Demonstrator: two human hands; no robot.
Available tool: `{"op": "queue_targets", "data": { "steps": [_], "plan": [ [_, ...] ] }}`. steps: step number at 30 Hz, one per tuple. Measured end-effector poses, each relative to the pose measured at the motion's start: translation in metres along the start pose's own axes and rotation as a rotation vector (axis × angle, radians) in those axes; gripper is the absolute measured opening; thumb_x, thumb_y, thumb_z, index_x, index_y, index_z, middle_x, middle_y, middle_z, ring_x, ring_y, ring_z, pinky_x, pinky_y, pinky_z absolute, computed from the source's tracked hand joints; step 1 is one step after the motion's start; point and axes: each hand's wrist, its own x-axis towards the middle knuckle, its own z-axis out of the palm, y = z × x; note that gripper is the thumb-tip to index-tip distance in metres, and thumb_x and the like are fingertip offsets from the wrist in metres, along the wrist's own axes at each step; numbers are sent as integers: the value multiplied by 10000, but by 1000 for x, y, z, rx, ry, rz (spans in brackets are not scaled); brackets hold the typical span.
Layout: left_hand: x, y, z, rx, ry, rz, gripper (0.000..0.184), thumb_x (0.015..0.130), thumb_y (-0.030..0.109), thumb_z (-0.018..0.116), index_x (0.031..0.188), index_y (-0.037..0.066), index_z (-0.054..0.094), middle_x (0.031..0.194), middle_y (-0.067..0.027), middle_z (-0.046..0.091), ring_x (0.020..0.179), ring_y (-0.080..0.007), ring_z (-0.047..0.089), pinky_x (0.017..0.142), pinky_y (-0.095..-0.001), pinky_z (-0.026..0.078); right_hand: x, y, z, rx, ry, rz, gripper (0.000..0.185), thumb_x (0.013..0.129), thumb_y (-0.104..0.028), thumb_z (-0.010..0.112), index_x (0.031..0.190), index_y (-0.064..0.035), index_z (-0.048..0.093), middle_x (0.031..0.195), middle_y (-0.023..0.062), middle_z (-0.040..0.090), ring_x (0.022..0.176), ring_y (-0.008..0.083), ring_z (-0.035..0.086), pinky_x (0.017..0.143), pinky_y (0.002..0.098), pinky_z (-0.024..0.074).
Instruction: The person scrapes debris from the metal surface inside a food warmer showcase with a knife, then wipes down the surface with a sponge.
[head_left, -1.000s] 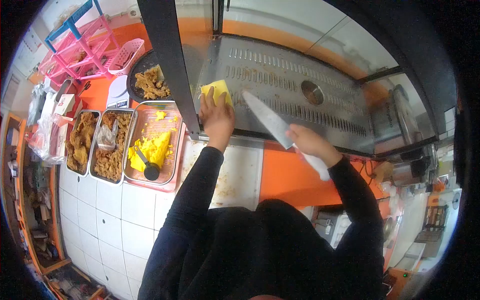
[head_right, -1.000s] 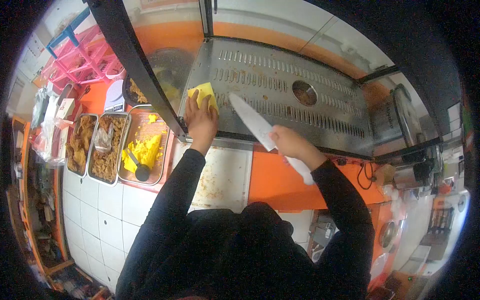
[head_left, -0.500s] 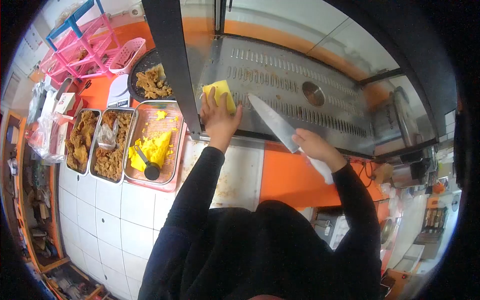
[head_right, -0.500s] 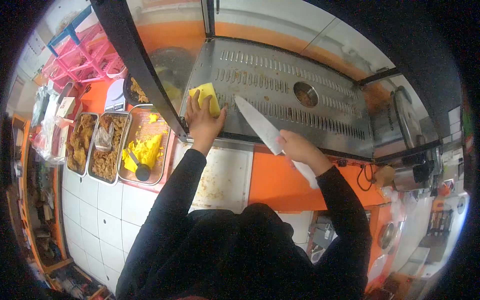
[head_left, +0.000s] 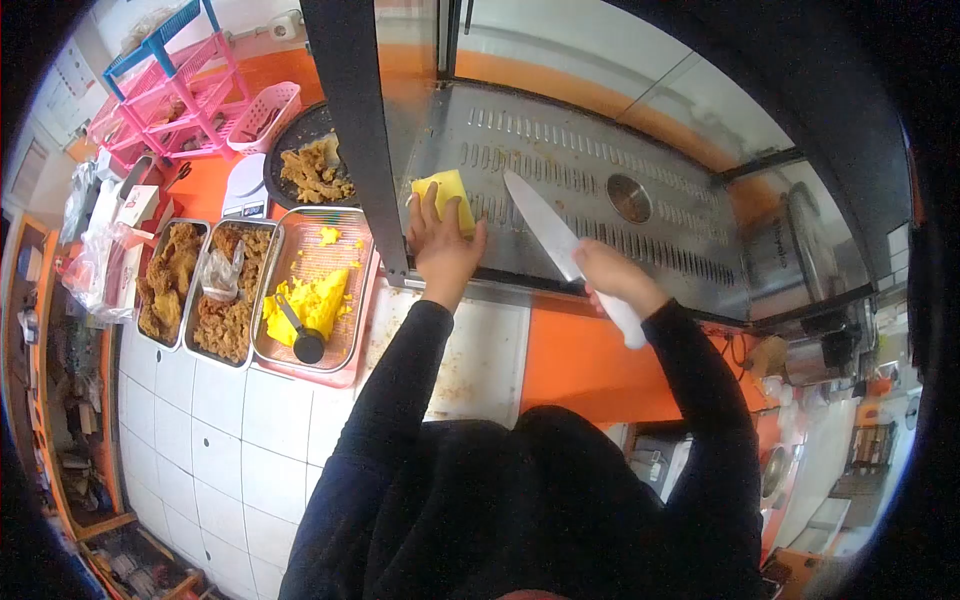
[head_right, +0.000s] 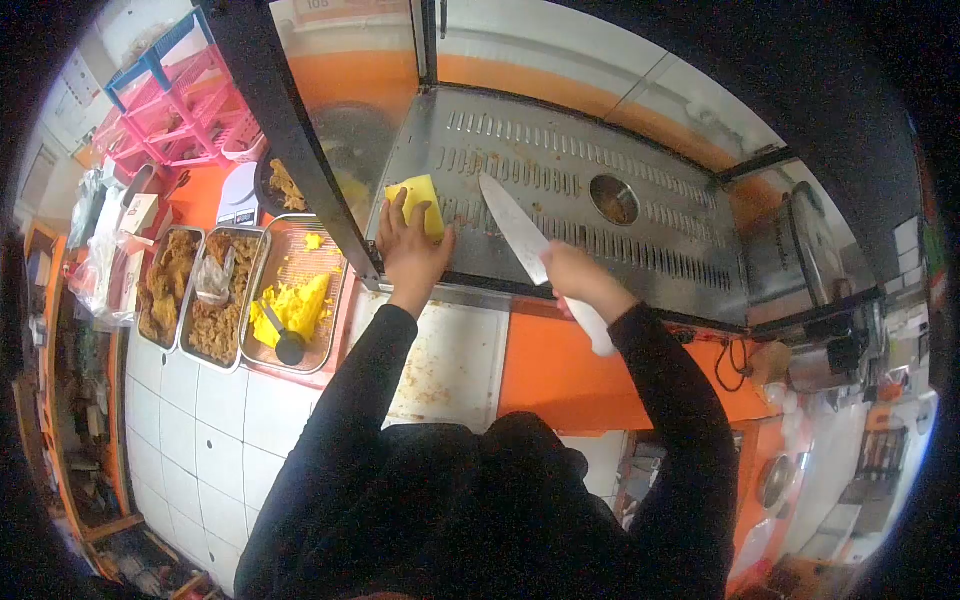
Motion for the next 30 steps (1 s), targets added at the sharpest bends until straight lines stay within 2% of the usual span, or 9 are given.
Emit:
{"op": "queue_targets", "data": {
  "steps": [5,11,15,21,22,24,27,29,30],
  "plan": [
    [0,2,-2,1,9,0,515,757,365,686,1202,135,568,1427,-126,373,1373,-364,262,1054,-510,272,41,-19,-7,-10,1,57,313,998,-300,353,1151,-51,463,660,107,518,469,222,549,407,392,474],
    [-1,0,0,-30,40,16,501,763,336,682,1200,132,549,1429,-129,374,1364,-375,271,1052,-514,275,104,-13,-22,93,65,-12,315,995,-286,363,1134,-28,480,643,121,538,474,231,557,412,408,478],
    [-1,1,-3,-34,36,30,503,760,321,683,1204,130,541,1431,-138,370,1359,-386,279,1049,-528,285,69,-1,-39,-21,207,-160,292,983,-255,397,1113,-11,492,632,146,546,464,253,566,408,412,488],
    [0,-2,-4,-62,7,37,517,747,293,673,1212,113,539,1459,-138,345,1368,-388,271,1073,-522,274,40,24,-58,-69,341,27,320,971,-211,435,1197,10,488,689,165,582,493,279,601,428,425,511],
    [-1,-1,-5,-56,16,37,522,745,284,665,1218,102,537,1463,-136,342,1373,-386,266,1080,-508,272,74,58,-53,-189,338,-106,339,968,-213,449,1216,15,488,739,175,595,540,286,619,445,418,517],
    [0,-2,-3,-81,17,73,534,733,259,656,1225,88,534,1466,-143,343,1377,-388,265,1097,-493,268,103,102,-43,-191,338,-266,372,959,-224,476,1245,13,493,849,199,613,646,299,646,492,407,531],
    [1,-3,-5,-68,37,140,527,738,218,643,1227,66,522,1448,-178,351,1351,-420,284,1114,-493,259,36,45,-13,80,281,-126,356,942,-243,493,1213,-13,518,911,221,619,763,296,657,550,404,539],
    [2,0,-12,-130,35,174,518,742,199,636,1225,55,519,1447,-174,349,1357,-421,271,1113,-494,260,22,51,0,165,309,-133,311,934,-252,499,1146,-26,523,867,237,624,752,348,652,597,460,524],
    [0,2,-14,-113,33,174,511,746,194,633,1224,53,518,1447,-171,348,1358,-420,266,1113,-494,259,18,61,9,50,451,-202,293,930,-252,507,1125,-34,516,860,232,622,748,367,645,609,480,513]
  ]
}}
